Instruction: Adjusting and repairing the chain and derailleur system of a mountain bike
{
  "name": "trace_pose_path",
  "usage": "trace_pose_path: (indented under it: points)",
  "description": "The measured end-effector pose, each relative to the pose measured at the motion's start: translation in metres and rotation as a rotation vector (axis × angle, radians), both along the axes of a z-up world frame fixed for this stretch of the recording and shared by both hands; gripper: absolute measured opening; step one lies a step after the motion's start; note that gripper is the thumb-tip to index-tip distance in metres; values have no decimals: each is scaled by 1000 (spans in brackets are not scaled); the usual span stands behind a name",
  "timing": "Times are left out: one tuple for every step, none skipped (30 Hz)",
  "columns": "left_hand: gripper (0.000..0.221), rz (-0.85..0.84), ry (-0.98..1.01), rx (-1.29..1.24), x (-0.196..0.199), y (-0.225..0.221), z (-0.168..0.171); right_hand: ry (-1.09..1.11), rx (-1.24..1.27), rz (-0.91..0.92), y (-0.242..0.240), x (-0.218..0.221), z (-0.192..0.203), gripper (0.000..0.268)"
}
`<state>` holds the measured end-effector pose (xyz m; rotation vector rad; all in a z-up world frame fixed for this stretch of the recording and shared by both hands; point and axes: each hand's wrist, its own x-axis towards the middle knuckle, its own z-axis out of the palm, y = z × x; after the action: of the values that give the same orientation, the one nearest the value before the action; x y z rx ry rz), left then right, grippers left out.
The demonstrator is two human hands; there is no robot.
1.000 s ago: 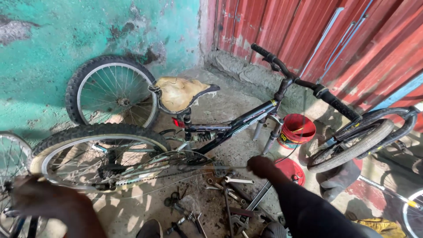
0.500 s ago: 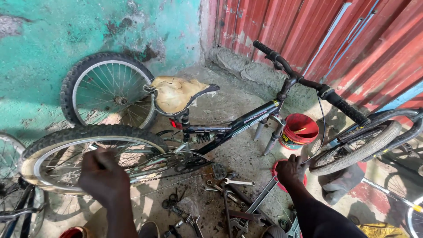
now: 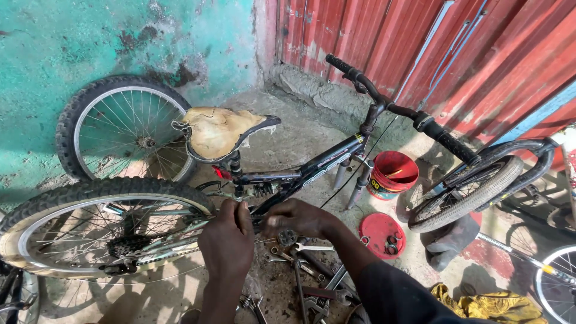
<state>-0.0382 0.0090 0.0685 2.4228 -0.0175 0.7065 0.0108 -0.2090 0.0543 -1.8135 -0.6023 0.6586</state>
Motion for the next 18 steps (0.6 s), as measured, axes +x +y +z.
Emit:
trace_pose_path:
  points:
    - [18,21,84,31,4,7,-3,-108,-76,-343,-9,2,-12,35]
    - [17,42,167,62,9,14,-6,-216,-153,-686,-18,4,-23,12]
    - [17,51,168,64,15,37,-21,-216,-150,-677,-60,16,-66,12]
    - [21,227,83,152,21,59,-36,-328,-125,-1156,-100,19,-113,26]
    - [28,398,-2,249,26,84,-50,-427,-89,-1639,-135,9,-166,41]
    - [28,404,0,258,21,100,-40,-417,-83,-1634,-135,4,-193,41]
    - [28,429,-37,138,18,113,-31,-264,-261,-1562,-140,-2,-219,45]
    - [29,454,-74,19,16,125,-22,-111,-433,-1479,-145,-7,-246,50]
    - [29,467,-78,21,17,124,-22,-114,-427,-1467,-111,-7,-220,50]
    - [24,415,-17,75,18,124,-23,-381,-252,-1459,-77,-8,-194,29]
    - [20,362,55,132,14,124,-25,-631,-75,-1433,-43,-18,-171,12]
    - [20,374,62,137,15,110,-16,-621,-72,-1422,-6,-5,-131,12]
    - [18,261,146,86,12,93,-9,-677,14,-1175,27,-6,-91,30]
    - [24,148,229,31,10,77,-1,-720,102,-926,59,-12,-47,50]
    - [24,154,217,30,6,65,10,-729,110,-921,74,-12,-27,50]
    - [19,66,179,-56,2,53,21,-604,232,-580,88,-13,-7,58]
    - [17,-31,151,-141,-6,40,31,-463,334,-247,100,-21,12,84]
    - [17,-35,151,-140,-2,46,30,-464,334,-251,91,-16,8,84]
